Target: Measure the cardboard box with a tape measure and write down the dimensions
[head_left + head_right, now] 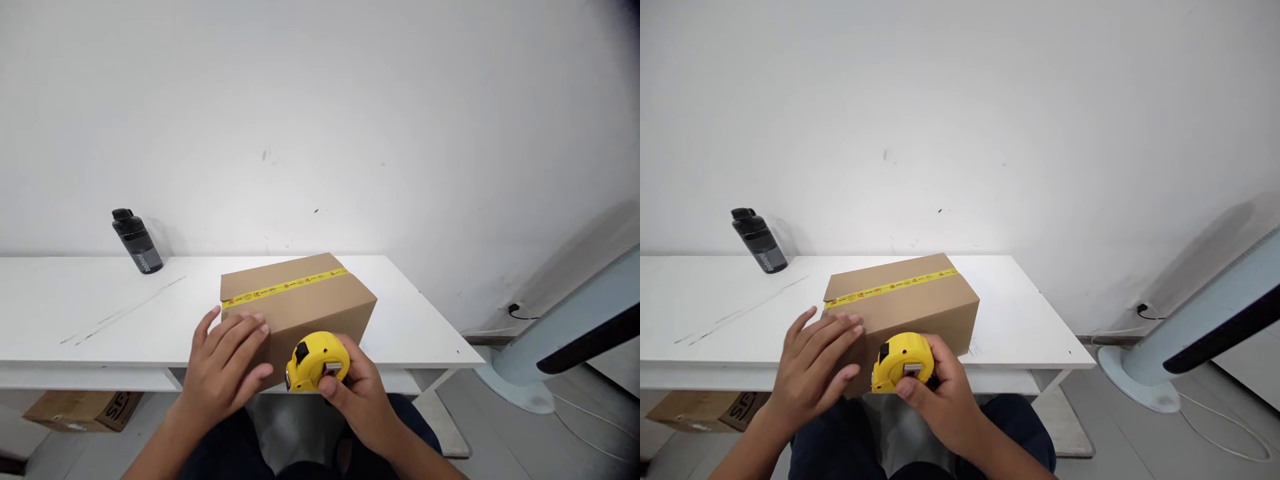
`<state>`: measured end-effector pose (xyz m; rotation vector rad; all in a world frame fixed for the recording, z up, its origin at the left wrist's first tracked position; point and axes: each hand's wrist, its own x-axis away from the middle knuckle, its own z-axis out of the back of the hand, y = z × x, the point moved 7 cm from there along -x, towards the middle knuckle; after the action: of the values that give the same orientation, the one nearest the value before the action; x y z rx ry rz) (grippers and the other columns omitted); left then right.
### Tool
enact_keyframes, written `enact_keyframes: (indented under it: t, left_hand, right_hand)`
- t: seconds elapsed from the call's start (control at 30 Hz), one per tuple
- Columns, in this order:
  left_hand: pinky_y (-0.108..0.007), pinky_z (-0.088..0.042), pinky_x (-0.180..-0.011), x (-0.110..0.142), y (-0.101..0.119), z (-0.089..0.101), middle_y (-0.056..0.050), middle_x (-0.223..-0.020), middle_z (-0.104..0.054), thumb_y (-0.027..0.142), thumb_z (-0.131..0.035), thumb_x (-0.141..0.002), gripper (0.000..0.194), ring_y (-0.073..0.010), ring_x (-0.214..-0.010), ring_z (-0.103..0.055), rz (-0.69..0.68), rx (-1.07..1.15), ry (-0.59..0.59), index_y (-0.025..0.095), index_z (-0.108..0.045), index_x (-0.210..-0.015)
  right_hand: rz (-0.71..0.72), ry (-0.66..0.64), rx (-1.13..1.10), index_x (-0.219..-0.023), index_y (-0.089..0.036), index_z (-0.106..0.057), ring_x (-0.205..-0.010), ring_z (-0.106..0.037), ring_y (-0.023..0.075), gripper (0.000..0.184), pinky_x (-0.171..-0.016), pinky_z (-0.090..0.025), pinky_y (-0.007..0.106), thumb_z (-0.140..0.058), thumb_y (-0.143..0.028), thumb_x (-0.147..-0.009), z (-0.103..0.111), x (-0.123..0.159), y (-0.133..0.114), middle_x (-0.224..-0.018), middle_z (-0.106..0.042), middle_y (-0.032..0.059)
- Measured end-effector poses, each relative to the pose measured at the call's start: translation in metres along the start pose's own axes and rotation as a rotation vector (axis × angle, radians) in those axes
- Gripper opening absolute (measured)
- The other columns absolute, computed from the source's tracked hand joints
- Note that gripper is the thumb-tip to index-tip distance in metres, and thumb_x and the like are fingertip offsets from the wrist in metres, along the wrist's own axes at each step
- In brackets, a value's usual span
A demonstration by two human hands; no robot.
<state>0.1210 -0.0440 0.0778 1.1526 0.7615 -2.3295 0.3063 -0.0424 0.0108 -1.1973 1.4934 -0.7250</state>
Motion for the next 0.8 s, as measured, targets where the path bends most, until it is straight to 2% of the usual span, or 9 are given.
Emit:
enact_keyframes:
  t: [0.07,0.13,0.23,0.4,0.5,0.57,0.63,0.73,0.8]
  left_hand:
    - [-0.054,-0.035,-0.123,0.001,0.007,0.008,-0.016,-0.113,-0.078,0.033,-0.061,-0.100,0.031,-0.0267,-0.116,-0.069,-0.009,0.036,0.049,0.011,-0.070,-0.119]
    - [-0.050,-0.036,-0.124,0.000,0.021,0.014,-0.010,-0.104,-0.081,0.035,-0.069,-0.097,0.028,-0.0224,-0.110,-0.072,-0.055,0.116,0.067,0.013,-0.072,-0.113]
    - [-0.039,-0.037,-0.124,-0.005,0.034,0.017,-0.001,-0.095,-0.082,0.024,-0.077,-0.091,0.014,-0.0133,-0.094,-0.075,-0.077,0.203,0.032,0.016,-0.075,-0.102]
    - [-0.032,-0.041,-0.121,-0.009,0.032,0.027,0.001,-0.085,-0.081,0.010,-0.074,-0.090,0.006,-0.0092,-0.084,-0.075,-0.055,0.165,0.065,0.016,-0.074,-0.091]
    - [-0.032,-0.046,-0.116,-0.011,0.026,0.035,0.001,-0.077,-0.079,0.011,-0.076,-0.088,0.009,-0.0102,-0.079,-0.074,-0.024,0.126,0.103,0.016,-0.070,-0.083]
    - [-0.034,-0.048,-0.114,-0.012,0.025,0.033,-0.002,-0.083,-0.080,0.019,-0.078,-0.089,0.008,-0.0119,-0.084,-0.075,-0.032,0.137,0.068,0.015,-0.072,-0.090]
    - [-0.037,-0.047,-0.116,-0.012,0.031,0.029,-0.005,-0.095,-0.082,0.024,-0.079,-0.089,0.016,-0.0138,-0.093,-0.076,-0.081,0.143,0.036,0.014,-0.074,-0.101]
    - [-0.039,-0.045,-0.118,-0.007,0.041,0.025,-0.007,-0.108,-0.081,0.014,-0.072,-0.093,0.014,-0.0157,-0.106,-0.074,-0.169,0.109,0.038,0.013,-0.076,-0.106]
    - [-0.039,-0.045,-0.118,-0.004,0.043,0.028,-0.008,-0.109,-0.081,0.008,-0.066,-0.095,0.016,-0.0152,-0.107,-0.073,-0.181,0.090,0.050,0.012,-0.076,-0.107]
  right_hand:
    - [-0.005,-0.006,-0.007,-0.113,-0.027,-0.071,-0.080,-0.065,0.0149,0.041,-0.072,-0.058,0.023,-0.085,-0.049,-0.081,0.000,0.000,0.002,-0.094,-0.074,0.0022]
    - [-0.013,-0.012,-0.013,-0.114,-0.027,-0.071,-0.081,-0.065,0.0147,0.041,-0.073,-0.058,0.023,-0.084,-0.050,-0.082,-0.001,0.002,0.003,-0.094,-0.074,0.0022]
    - [-0.038,-0.022,-0.022,-0.116,-0.028,-0.072,-0.081,-0.063,0.0138,0.041,-0.073,-0.057,0.022,-0.083,-0.051,-0.083,-0.001,0.006,0.006,-0.094,-0.074,0.0018]
    - [-0.055,-0.004,-0.032,-0.122,-0.029,-0.070,-0.090,-0.068,0.0169,0.046,-0.080,-0.059,0.026,-0.081,-0.054,-0.084,0.005,0.010,0.005,-0.103,-0.076,0.0038]
    - [-0.066,0.020,0.010,-0.127,-0.029,-0.068,-0.095,-0.070,0.0197,0.051,-0.084,-0.060,0.029,-0.079,-0.055,-0.085,0.012,0.010,0.005,-0.110,-0.076,0.0059]
    - [-0.079,0.022,0.025,-0.128,-0.029,-0.068,-0.097,-0.070,0.0200,0.051,-0.085,-0.060,0.029,-0.079,-0.056,-0.086,0.013,0.011,0.005,-0.111,-0.076,0.0062]
    - [-0.092,0.011,0.009,-0.128,-0.030,-0.068,-0.097,-0.070,0.0191,0.052,-0.086,-0.060,0.029,-0.080,-0.055,-0.084,0.010,0.012,0.006,-0.111,-0.076,0.0054]
    - [-0.120,-0.023,-0.036,-0.126,-0.031,-0.069,-0.094,-0.071,0.0178,0.050,-0.085,-0.060,0.028,-0.081,-0.055,-0.084,0.000,0.017,0.009,-0.107,-0.077,0.0042]
    - [-0.118,-0.036,-0.037,-0.124,-0.030,-0.070,-0.092,-0.072,0.0179,0.047,-0.083,-0.060,0.028,-0.079,-0.055,-0.085,-0.004,0.020,0.008,-0.105,-0.077,0.0041]
